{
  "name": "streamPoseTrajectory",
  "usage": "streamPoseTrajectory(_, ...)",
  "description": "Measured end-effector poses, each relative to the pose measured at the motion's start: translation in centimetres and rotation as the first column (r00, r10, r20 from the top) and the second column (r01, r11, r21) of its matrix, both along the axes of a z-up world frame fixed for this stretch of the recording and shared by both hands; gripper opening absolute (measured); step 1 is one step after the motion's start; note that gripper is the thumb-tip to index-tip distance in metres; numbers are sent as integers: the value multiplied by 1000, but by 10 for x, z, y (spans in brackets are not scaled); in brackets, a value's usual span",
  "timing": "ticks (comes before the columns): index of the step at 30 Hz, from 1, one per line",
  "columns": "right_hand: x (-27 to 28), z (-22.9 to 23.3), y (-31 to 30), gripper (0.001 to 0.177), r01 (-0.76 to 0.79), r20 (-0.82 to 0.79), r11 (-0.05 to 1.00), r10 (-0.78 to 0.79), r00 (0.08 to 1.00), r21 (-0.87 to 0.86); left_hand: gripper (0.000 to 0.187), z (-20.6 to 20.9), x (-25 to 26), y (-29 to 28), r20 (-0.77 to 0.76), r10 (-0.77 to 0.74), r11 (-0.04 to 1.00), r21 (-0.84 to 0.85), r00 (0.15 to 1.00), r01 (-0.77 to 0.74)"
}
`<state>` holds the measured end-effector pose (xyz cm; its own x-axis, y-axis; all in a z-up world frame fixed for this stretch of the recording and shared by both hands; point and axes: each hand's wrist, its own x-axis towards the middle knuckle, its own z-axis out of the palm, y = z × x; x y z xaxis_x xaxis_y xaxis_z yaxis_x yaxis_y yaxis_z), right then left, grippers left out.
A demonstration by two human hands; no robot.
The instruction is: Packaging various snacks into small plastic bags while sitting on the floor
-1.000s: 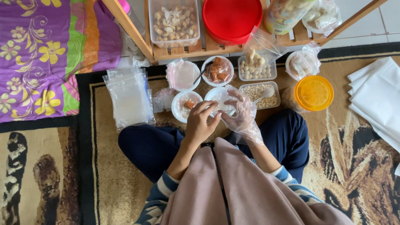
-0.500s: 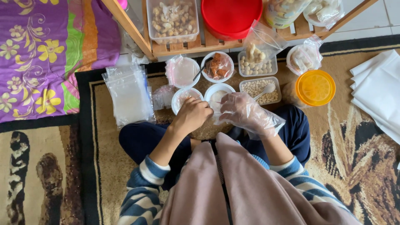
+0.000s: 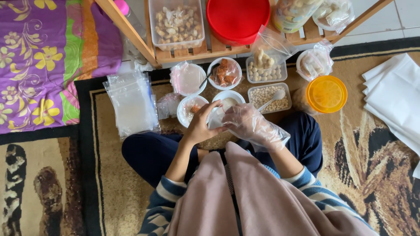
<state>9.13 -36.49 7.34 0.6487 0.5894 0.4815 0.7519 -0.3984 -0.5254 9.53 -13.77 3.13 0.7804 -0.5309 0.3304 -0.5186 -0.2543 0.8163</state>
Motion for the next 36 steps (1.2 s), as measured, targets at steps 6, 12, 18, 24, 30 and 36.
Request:
streamPoseTrajectory(6, -11, 4, -6, 34, 84, -197, 980, -48, 979, 181, 82, -19, -3, 6, -133, -10, 991, -137, 991, -8)
streamPoseTrajectory(12, 26, -164, -90, 64, 489, -139, 768, -584, 800, -414, 84, -53, -3, 17, -362, 46, 944, -290, 931, -159)
streamPoseTrajectory(18, 22, -228, -127, 37, 449, -161, 490, -789, 593, -747, 83, -46, -9, 14, -621, -52, 824, -469, 782, -318)
streamPoseTrajectory(24, 20, -239, -119, 20, 711, 366, 352, -671, 645, -609, 81, -41, -15, 25, -629, -7, 793, -477, 777, -379)
streamPoseTrajectory(30, 66, -210, -96, 47, 279, 30, 161, -818, 574, -947, 81, -31, -29, 49, -647, 56, 778, -449, 760, -439)
streamPoseTrajectory(36, 121, -113, -13, 25, 515, 28, 410, -762, 647, -752, 82, -54, -46, 74, -668, 193, 742, -380, 718, -552)
